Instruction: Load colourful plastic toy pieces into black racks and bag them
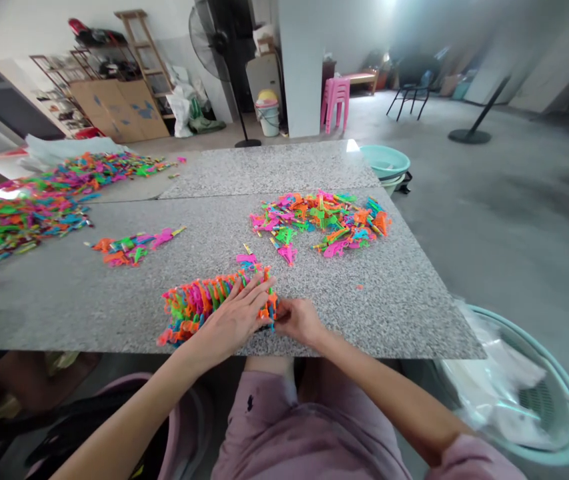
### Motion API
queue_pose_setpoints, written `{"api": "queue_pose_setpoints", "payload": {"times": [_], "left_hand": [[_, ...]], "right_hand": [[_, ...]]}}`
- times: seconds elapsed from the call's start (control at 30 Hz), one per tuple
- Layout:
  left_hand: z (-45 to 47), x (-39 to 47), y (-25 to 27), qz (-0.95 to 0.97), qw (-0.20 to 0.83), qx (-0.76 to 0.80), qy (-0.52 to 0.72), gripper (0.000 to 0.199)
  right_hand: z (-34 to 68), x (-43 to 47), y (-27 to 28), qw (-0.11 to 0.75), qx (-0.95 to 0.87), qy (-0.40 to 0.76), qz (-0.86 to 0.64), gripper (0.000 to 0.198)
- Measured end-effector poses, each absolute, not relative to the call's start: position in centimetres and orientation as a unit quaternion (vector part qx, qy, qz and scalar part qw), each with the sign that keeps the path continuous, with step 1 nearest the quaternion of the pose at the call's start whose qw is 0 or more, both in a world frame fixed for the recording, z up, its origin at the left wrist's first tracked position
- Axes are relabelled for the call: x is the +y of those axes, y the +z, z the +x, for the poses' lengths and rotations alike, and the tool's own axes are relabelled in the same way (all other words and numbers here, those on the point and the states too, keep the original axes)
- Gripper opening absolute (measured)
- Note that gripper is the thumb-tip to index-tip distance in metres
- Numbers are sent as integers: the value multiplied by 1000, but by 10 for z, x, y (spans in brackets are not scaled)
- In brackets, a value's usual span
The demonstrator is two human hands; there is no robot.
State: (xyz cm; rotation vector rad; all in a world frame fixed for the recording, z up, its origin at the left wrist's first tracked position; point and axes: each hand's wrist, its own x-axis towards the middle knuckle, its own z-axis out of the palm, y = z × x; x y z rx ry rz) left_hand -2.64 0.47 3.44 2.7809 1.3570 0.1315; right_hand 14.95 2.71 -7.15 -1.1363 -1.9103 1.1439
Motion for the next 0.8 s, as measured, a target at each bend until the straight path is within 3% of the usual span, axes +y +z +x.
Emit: {"api": "queue_pose_setpoints", "payload": {"times": [0.8], "left_hand": [[-26, 8, 35, 900, 45, 433, 32, 34]], "right_hand": [[153, 30, -67, 334, -705, 455, -429, 6]]}}
